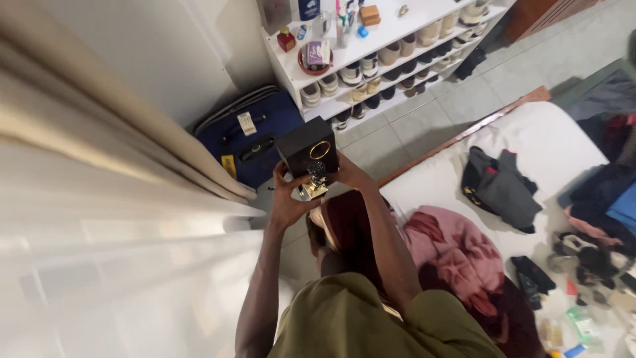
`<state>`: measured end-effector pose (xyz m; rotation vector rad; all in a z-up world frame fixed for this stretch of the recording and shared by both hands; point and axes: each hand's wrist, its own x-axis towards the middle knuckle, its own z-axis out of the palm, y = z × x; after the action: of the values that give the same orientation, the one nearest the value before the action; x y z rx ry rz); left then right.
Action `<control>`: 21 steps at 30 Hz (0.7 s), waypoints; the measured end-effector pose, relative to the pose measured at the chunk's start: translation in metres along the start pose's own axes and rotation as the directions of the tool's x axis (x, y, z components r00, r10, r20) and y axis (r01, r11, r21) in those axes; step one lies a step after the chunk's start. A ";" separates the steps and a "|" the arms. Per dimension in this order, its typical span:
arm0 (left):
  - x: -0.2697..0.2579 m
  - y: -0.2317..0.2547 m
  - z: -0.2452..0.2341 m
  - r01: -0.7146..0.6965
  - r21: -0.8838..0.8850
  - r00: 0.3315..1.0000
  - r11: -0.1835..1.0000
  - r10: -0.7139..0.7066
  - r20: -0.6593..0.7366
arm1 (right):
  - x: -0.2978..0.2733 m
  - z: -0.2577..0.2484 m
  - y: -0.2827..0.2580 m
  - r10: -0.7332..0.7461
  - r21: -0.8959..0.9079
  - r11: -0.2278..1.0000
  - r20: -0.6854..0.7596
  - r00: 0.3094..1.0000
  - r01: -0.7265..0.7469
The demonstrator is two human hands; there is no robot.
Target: The person picks up a cap, a black t-shirt, and a gray piece of clothing from a bed and places them on a vanity. The person also moves several bottles and a container of wipes on the vanity.
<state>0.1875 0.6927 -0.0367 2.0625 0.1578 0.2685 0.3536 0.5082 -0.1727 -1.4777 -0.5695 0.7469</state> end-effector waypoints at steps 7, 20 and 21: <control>0.110 -0.042 -0.036 0.090 0.098 0.995 0.991 -0.085 -0.050 | 0.125 -0.023 -0.047 -0.036 -0.045 0.998 0.076 0.996 0.039; 0.290 -0.145 -0.111 0.004 0.013 0.975 1.000 -0.001 -0.221 | 0.395 -0.144 -0.096 -0.427 -0.532 0.844 -0.598 0.678 0.062; 0.307 -0.152 -0.112 -0.005 -0.039 0.979 0.999 -0.003 -0.206 | 0.413 -0.149 -0.097 -0.422 -0.536 0.843 -0.609 0.672 0.043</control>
<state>0.4556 0.9298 -0.0794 1.9931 0.2753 0.4827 0.7466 0.7213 -0.1251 -1.9497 -0.3344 -0.2521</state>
